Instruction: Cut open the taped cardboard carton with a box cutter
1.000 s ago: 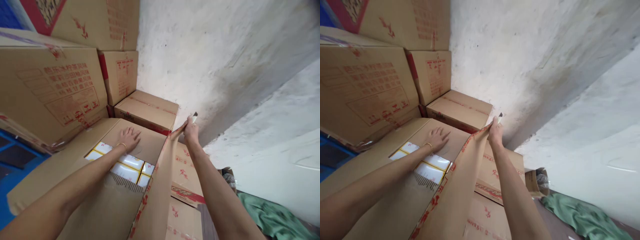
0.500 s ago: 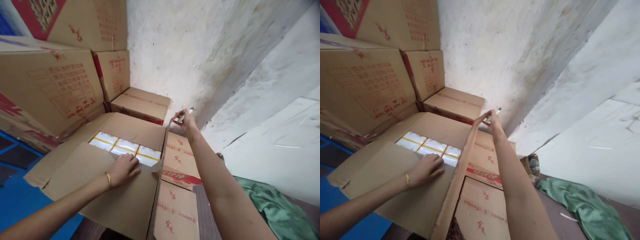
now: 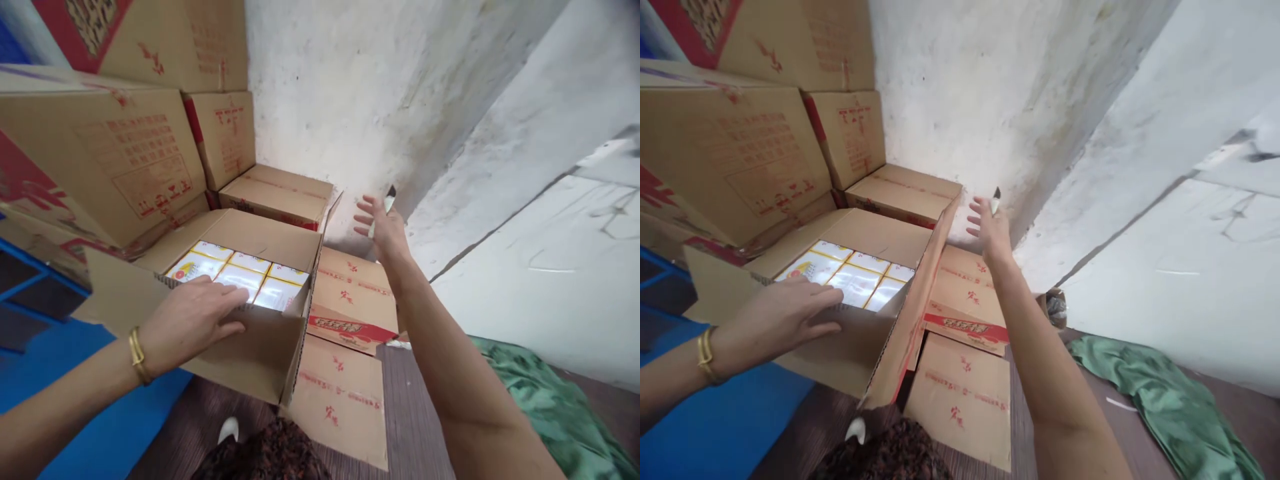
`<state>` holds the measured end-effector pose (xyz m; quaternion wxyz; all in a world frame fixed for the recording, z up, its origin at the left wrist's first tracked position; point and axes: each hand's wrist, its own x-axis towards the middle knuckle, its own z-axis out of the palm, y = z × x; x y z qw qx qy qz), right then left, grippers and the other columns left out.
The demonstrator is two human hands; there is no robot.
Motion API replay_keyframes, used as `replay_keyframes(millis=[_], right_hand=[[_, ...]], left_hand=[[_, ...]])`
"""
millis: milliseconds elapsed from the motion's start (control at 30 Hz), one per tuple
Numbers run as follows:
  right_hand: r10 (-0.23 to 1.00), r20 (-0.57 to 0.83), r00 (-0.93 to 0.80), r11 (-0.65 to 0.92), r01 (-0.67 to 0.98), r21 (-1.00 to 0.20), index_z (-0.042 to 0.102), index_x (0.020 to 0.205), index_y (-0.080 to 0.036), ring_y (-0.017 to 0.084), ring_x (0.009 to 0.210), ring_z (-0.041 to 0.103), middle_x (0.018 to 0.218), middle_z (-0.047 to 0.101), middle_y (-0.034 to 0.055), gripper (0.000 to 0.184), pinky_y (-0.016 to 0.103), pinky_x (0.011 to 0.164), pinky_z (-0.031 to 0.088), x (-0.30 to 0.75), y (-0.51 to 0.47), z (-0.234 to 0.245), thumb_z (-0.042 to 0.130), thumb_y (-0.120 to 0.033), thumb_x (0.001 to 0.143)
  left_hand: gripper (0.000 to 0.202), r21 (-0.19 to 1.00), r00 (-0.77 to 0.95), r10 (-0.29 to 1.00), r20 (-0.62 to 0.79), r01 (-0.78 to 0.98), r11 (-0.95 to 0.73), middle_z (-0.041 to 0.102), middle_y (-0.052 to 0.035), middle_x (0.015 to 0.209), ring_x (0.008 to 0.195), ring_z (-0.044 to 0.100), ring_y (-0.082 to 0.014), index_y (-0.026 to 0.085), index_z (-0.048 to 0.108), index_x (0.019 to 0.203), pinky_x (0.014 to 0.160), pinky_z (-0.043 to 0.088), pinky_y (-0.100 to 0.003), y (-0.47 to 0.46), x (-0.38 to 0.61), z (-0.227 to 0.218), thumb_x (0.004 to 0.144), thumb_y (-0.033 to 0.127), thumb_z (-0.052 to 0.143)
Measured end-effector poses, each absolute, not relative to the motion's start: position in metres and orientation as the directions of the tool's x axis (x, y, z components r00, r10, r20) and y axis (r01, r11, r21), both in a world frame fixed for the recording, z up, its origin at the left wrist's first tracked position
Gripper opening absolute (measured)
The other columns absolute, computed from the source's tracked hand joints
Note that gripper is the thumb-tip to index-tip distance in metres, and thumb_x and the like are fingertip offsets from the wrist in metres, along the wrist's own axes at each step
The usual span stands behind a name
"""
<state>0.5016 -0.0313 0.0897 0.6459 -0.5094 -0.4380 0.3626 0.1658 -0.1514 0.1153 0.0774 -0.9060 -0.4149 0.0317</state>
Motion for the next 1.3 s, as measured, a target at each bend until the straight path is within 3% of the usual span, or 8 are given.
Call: replay_keyframes(millis=[100,300,533,667,767,900,1100,1300], right_hand=[[0.878,0.467,0.106,0.446,0.177,-0.877,0.062,0.112,-0.024,0.018,0.101,0.063,0.116,0.066,0.0076,0.047,0.034,0.083,0.052,0.452,-0.105,0.124,0.035,-0.059,0.096],[0.942,0.286,-0.175,0.313,0.768,-0.558,0.064,0.076,-0.019,0.018,0.072,0.062,0.068,0.065,0.0038,0.034,0.037,0.082,0.047,0.375,-0.186,0.12,0.048,-0.042,0.094],[0.95,0.255,0.182,0.123,0.532,-0.838,0.071,0.081,-0.024,0.021,0.091,0.062,0.084,0.071,-0.0005,0.007,0.04,0.094,0.045,0.42,-0.21,0.088,0.065,-0.021,0.08],[0.918,0.243,0.314,0.014,0.586,-0.811,0.073,0.09,-0.026,0.024,0.118,0.057,0.103,0.071,0.0031,0.024,0.047,0.113,0.03,0.477,-0.232,0.042,0.067,-0.01,0.074],[0.907,0.269,0.324,-0.01,0.656,-0.755,0.071,0.096,-0.025,0.025,0.131,0.047,0.123,0.066,0.0044,0.023,0.049,0.117,0.025,0.497,-0.251,-0.017,0.065,-0.018,0.075],[0.798,0.19,0.572,-0.167,0.512,-0.843,0.065,0.116,-0.02,0.025,0.132,0.046,0.133,0.06,0.0089,0.038,0.049,0.115,0.027,0.483,-0.262,-0.092,0.054,-0.033,0.082],[0.764,-0.036,0.644,-0.279,0.28,-0.919,0.062,0.124,-0.019,0.025,0.134,0.045,0.139,0.054,0.0109,0.051,0.046,0.114,0.028,0.433,-0.259,-0.146,0.049,-0.044,0.081],[0.783,-0.176,0.597,-0.312,0.131,-0.941,0.072,0.094,-0.016,0.033,0.099,0.066,0.09,0.072,0.0162,0.057,0.049,0.091,0.049,0.362,-0.249,-0.158,0.049,-0.066,0.077]], left_hand=[[0.017,-0.191,0.659,0.752,0.007,0.739,-0.646,0.064,-0.0025,0.078,0.075,0.057,-0.0223,0.019,0.057,0.081,0.068,0.03,-0.032,-0.151,0.171,0.116,0.081,0.033,0.068],[0.013,-0.182,0.68,0.718,0.149,0.732,-0.656,0.064,-0.0052,0.083,0.08,0.059,-0.0249,0.018,0.061,0.091,0.072,0.034,-0.035,-0.169,0.169,0.112,0.084,0.029,0.064],[0.022,-0.047,0.741,0.619,0.26,0.65,-0.759,0.059,-0.0061,0.073,0.074,0.056,-0.0225,0.019,0.061,0.083,0.072,0.04,-0.038,-0.212,0.159,0.104,0.093,0.029,0.045],[0.035,-0.097,0.773,0.471,0.424,0.556,-0.826,0.058,-0.0063,0.069,0.068,0.054,-0.0205,0.023,0.063,0.079,0.064,0.043,-0.036,-0.266,0.128,0.078,0.094,0.022,0.032],[0.035,-0.146,0.759,0.333,0.56,0.486,-0.862,0.067,-0.0092,0.102,0.102,0.059,-0.0241,0.022,0.066,0.09,0.081,0.049,-0.038,-0.307,0.09,0.036,0.092,0.019,0.031],[0.032,-0.017,0.836,0.326,0.441,0.371,-0.929,0.058,-0.0074,0.13,0.122,0.05,-0.0195,0.021,0.062,0.115,0.091,0.051,-0.028,-0.334,0.041,-0.033,0.09,0.035,0.048],[0.046,0.096,0.75,0.66,0.045,0.655,-0.75,0.062,-0.0082,0.102,0.095,0.058,-0.0222,0.029,0.063,0.109,0.082,0.051,-0.038,-0.329,0.035,-0.098,0.082,0.001,0.037],[0.056,0.139,0.628,0.696,-0.349,0.769,-0.624,0.05,-0.0129,0.127,0.116,0.05,-0.0255,0.023,0.055,0.127,0.1,0.045,-0.042,-0.262,0.084,-0.123,0.076,0.004,0.047]])
